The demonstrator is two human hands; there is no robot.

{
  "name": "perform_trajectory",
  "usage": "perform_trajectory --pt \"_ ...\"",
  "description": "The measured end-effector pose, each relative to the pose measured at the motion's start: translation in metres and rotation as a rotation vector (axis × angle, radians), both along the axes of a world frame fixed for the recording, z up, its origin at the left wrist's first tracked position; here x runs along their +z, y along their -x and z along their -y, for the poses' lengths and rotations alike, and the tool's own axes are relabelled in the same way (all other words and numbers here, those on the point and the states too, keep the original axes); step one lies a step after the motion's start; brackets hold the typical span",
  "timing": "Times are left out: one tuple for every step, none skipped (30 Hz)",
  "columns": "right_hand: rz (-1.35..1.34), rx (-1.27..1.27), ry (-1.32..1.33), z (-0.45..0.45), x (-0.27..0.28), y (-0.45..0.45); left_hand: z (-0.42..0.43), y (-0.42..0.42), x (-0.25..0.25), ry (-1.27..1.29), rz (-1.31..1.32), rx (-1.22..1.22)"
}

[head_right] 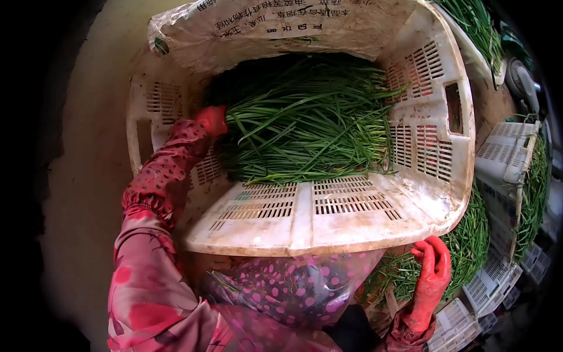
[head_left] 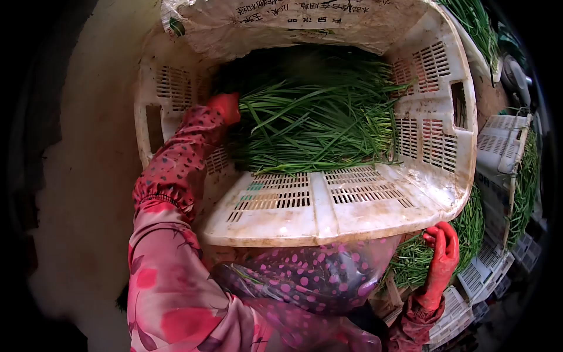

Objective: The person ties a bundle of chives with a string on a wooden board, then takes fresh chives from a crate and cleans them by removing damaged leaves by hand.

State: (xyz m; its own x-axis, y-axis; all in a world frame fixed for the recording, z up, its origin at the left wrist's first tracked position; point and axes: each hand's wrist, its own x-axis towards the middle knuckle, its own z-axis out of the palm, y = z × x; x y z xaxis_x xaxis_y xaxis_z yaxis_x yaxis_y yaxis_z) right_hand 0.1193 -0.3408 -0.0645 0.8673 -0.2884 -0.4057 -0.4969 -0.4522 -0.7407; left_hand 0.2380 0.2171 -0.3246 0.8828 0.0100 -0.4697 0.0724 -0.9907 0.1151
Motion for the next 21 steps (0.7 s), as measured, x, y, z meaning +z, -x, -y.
perform_trajectory --pt "-0.086 0.018 -0.097 -0.032 0.019 -0.026 0.007 -0.004 0.012 0.006 0.005 -0.001" --pt "-0.132 0.114 -0.169 -0.059 0.025 -0.047 0.022 -0.015 0.034 -0.024 -0.150 0.042" --pt "-0.237 0.265 -0.250 -0.089 0.019 -0.065 0.033 -0.020 0.049 -0.055 -0.308 0.086" --pt "-0.369 0.423 -0.324 -0.118 0.005 -0.083 0.040 -0.018 0.052 -0.049 -0.303 0.081" --pt "-0.506 0.558 -0.383 -0.148 -0.021 -0.098 0.049 -0.014 0.057 -0.026 -0.338 0.147" --pt "-0.744 0.774 -0.507 -0.203 -0.065 -0.119 0.055 -0.016 0.066 -0.008 -0.365 0.197" --pt "-0.850 0.839 -0.540 -0.225 -0.107 -0.126 0.067 -0.013 0.085 -0.055 -0.390 0.224" --pt "-0.881 0.713 -0.573 -0.252 -0.131 -0.126 0.079 -0.011 0.092 -0.050 -0.418 0.249" --pt "-0.912 0.589 -0.609 -0.275 -0.145 -0.126 0.087 -0.008 0.097 -0.050 -0.447 0.275" --pt "-0.908 0.590 -0.614 -0.287 -0.152 -0.126 0.095 -0.002 0.097 -0.035 -0.448 0.280" --pt "-0.919 0.525 -0.616 -0.296 -0.160 -0.126 0.104 0.003 0.095 -0.016 -0.449 0.290" --pt "-0.933 0.454 -0.616 -0.301 -0.168 -0.126 0.114 0.008 0.096 0.011 -0.436 0.298" --pt "-0.962 0.426 -0.655 -0.297 -0.176 -0.130 0.126 0.011 0.103 0.041 -0.426 0.305" --pt "-0.909 0.367 -0.725 -0.295 -0.184 -0.122 0.138 0.014 0.111 0.110 -0.451 0.277" --pt "-0.846 0.314 -0.790 -0.296 -0.186 -0.117 0.147 0.010 0.120 0.181 -0.467 0.252" --pt "-0.772 0.090 -0.696 -0.301 -0.189 -0.114 0.149 0.013 0.100 0.286 -0.431 0.298" --pt "-0.801 0.057 -0.603 -0.294 -0.191 -0.120 0.152 0.020 0.096 0.294 -0.442 0.305" --pt "-0.440 0.299 -0.509 -0.277 -0.224 -0.113 0.154 0.027 0.093 0.419 -0.390 0.246" --pt "-0.266 0.420 -0.462 -0.270 -0.239 -0.109 0.155 0.031 0.088 0.542 -0.334 0.185" --pt "-0.084 0.524 -0.400 -0.264 -0.253 -0.106 0.144 0.036 0.074 0.790 -0.176 0.093" --pt "-0.347 0.269 -0.611 -0.266 -0.238 -0.112 0.125 0.016 0.123 0.963 -0.643 0.220"
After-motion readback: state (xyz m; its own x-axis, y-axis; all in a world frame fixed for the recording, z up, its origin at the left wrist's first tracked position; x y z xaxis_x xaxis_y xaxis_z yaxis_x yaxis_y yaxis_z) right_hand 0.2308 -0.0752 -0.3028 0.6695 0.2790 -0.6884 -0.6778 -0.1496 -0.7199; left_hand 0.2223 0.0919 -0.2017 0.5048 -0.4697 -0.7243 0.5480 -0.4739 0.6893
